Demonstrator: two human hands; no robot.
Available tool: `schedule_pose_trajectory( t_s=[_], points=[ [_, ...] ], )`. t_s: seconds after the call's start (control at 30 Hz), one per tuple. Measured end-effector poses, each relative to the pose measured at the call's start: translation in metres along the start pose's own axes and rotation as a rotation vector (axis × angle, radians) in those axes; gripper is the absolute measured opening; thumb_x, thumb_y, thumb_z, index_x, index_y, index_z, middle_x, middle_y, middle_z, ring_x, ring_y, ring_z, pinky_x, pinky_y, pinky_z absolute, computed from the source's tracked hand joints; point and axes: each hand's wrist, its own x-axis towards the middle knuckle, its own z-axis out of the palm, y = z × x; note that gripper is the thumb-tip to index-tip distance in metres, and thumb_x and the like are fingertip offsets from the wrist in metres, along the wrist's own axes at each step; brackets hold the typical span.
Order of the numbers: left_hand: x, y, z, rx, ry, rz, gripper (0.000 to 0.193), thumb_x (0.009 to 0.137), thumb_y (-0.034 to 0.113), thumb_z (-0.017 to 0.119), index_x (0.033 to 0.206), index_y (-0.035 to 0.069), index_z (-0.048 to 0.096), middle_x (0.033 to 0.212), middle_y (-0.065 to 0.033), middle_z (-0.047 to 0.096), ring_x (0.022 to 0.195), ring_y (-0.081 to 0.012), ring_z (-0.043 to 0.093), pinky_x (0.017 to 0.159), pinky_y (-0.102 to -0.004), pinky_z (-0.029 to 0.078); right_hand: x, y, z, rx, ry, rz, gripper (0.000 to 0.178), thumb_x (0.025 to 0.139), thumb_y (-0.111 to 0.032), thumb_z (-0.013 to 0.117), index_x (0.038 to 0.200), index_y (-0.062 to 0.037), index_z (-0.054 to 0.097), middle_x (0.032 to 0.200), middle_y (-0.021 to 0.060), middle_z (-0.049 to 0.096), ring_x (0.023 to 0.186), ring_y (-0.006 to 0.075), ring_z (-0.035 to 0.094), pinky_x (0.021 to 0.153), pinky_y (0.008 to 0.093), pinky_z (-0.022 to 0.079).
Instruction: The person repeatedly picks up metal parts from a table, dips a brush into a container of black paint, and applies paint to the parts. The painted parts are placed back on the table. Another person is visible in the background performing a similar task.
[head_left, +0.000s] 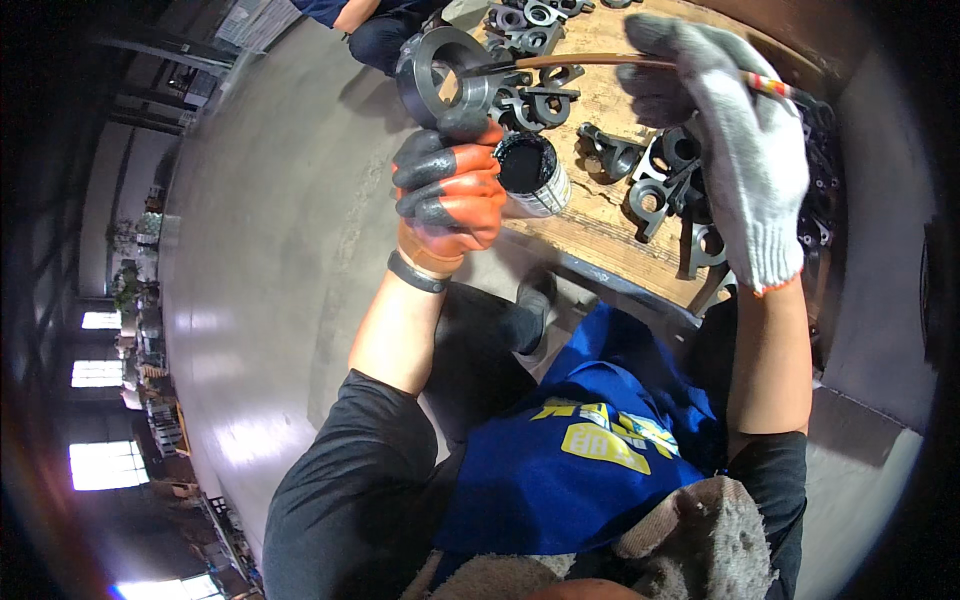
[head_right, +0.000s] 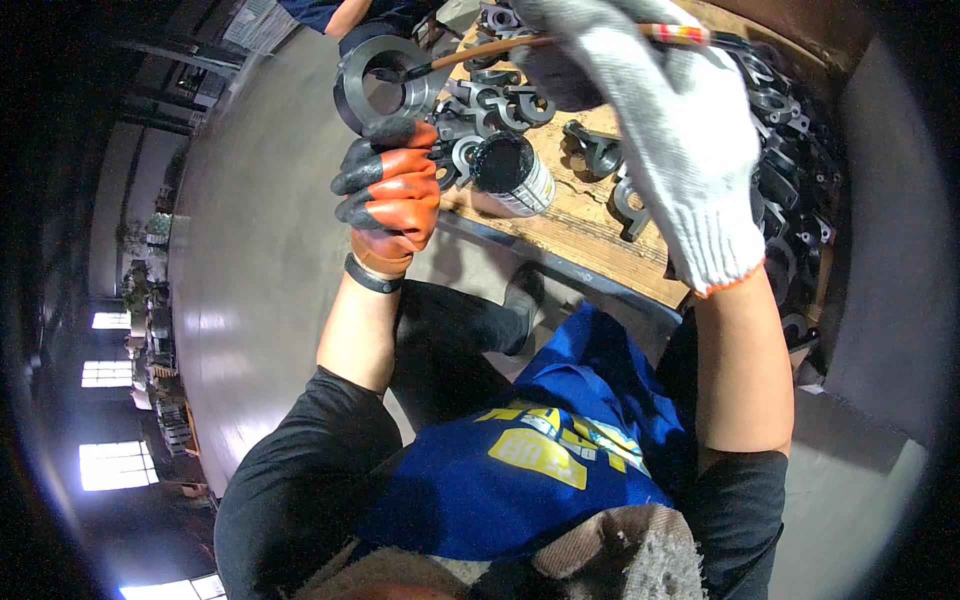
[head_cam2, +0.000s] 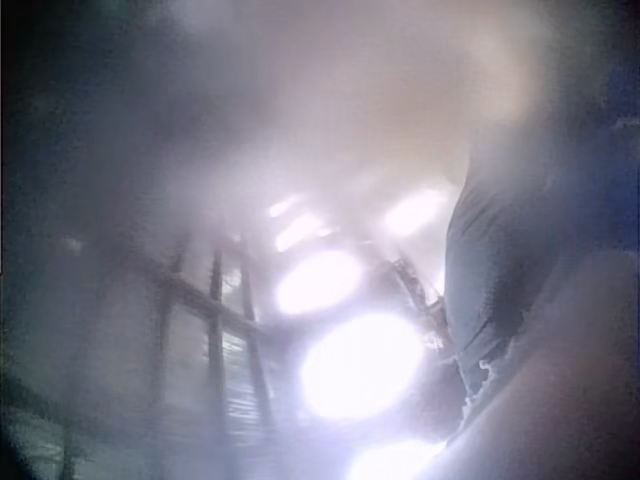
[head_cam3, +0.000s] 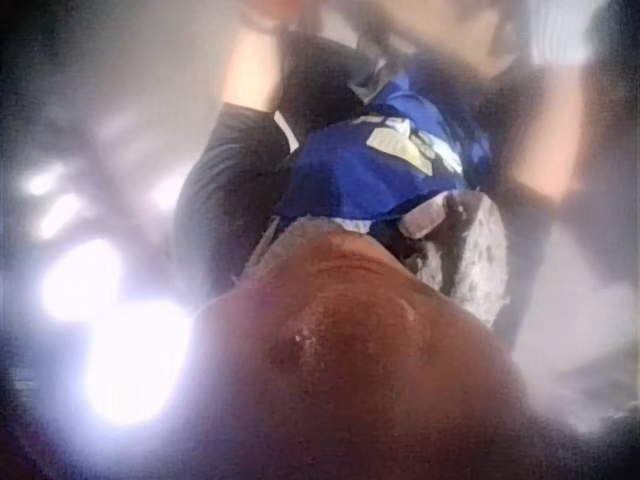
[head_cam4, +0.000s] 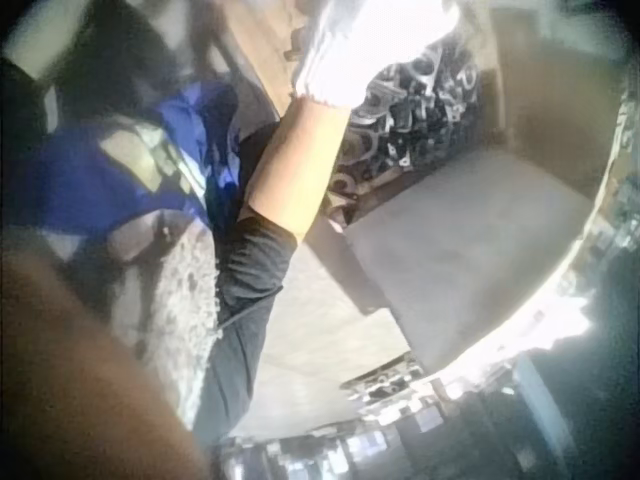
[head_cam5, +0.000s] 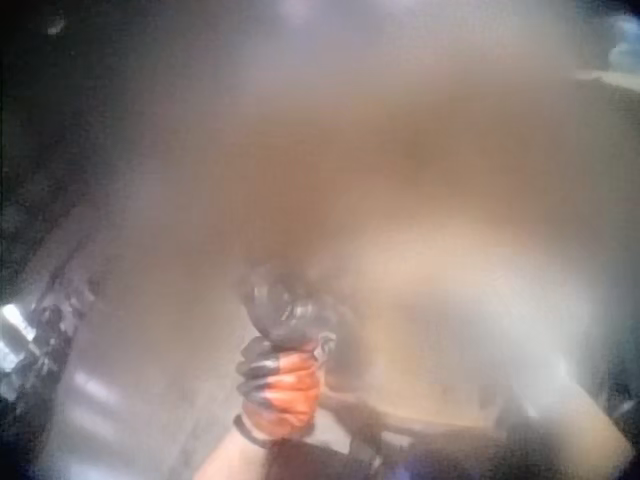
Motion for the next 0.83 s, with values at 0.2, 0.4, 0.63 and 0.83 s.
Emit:
schedule_pose_trajectory(
  t_s=[0.2,0.4,0.63,0.83],
  points=[
    [0.001,0.002,-0.004,0.065,0.075,-0.064,0.011,0.089,0.014,0.054,0.091,0.005,0.049,0.053,0.0023,0.051,0.042,-0.0056,0.046,0.039,-0.0199,0.039,0.003,0.023,-0.021,-0.087,0.096,-0.155,0.033,0.099,-0.022,0.054,0.122,0.0013,0.061,0.109,0.0085,0.067,0.096,0.0135,0.064,0.084,0.0263,0.051],
    [0.002,0.002,-0.007,0.018,0.052,-0.067,0.012,0.089,0.015,0.055,0.091,0.005,0.048,0.054,0.004,0.049,0.043,-0.0045,0.046,0.039,-0.0193,0.039,0.001,0.043,-0.059,-0.302,0.228,-0.372,0.033,0.099,-0.02,0.053,0.125,-0.0001,0.059,0.114,0.0069,0.064,0.098,0.013,0.063,0.086,0.0255,0.05],
    [0.015,0.013,-0.012,0.326,0.221,0.04,0.027,0.086,0.018,0.055,0.102,-0.003,0.058,0.055,0.0086,0.044,0.039,-0.0029,0.037,0.051,-0.0236,0.037,-0.001,0.039,-0.083,-0.556,0.377,-0.358,0.031,0.1,-0.018,0.051,0.122,-0.0004,0.062,0.111,0.01,0.067,0.1,0.0156,0.064,0.088,0.028,0.05],
    [0.006,0.051,0.003,1.354,1.023,0.493,0.018,0.087,0.022,0.057,0.085,0.004,0.062,0.063,0.0003,0.053,0.05,-0.0128,0.05,0.05,-0.0263,0.044,0.005,0.041,-0.11,-0.686,0.352,-0.386,0.031,0.097,-0.008,0.047,0.124,-0.0058,0.063,0.115,0.012,0.066,0.104,0.0214,0.064,0.093,0.0311,0.049]
  ],
)
